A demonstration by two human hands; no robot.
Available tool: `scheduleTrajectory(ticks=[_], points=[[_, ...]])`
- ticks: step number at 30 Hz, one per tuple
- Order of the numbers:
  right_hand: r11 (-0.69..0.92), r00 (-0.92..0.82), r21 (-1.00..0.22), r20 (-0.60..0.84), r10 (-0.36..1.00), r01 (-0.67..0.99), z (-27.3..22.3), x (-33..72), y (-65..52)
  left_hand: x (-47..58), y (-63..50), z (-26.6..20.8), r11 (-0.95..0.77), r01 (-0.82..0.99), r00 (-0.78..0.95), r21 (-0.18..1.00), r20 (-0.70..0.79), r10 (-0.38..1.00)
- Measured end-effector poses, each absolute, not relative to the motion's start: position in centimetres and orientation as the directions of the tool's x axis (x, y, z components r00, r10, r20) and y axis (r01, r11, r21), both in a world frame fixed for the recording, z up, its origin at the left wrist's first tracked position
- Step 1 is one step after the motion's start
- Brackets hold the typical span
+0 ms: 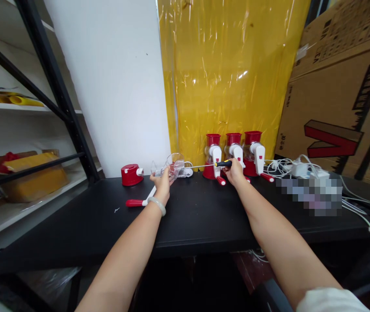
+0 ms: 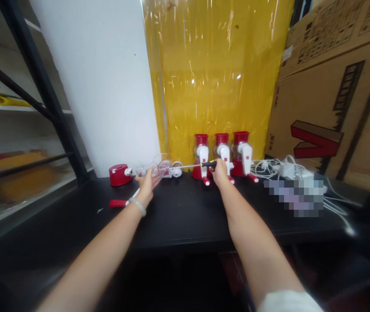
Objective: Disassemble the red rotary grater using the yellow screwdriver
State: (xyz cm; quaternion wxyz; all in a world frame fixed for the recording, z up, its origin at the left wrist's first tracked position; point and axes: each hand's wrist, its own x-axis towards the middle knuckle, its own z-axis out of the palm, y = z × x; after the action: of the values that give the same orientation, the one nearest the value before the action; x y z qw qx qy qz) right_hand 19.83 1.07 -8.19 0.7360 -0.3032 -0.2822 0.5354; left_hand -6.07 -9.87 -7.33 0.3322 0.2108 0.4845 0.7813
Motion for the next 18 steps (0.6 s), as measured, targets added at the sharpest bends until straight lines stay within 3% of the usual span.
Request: scheduleTrajectory(ticks=[9,18], points=[[0.188,0.279,-0.74,0.001,0.96,-0.646,-7.93,19.5,0.81,-6.08,-10.03,-6.99,-0.389,-0.27,-0.713,0.881,0.089,0.696],[0.272,0.371,-0.76,0.045,0.928,-0.589,-7.91,19.55,0.95,-6.42,-10.02,-7.28,-0.458,-0.162,-0.731,0.874,0.205,0.651]])
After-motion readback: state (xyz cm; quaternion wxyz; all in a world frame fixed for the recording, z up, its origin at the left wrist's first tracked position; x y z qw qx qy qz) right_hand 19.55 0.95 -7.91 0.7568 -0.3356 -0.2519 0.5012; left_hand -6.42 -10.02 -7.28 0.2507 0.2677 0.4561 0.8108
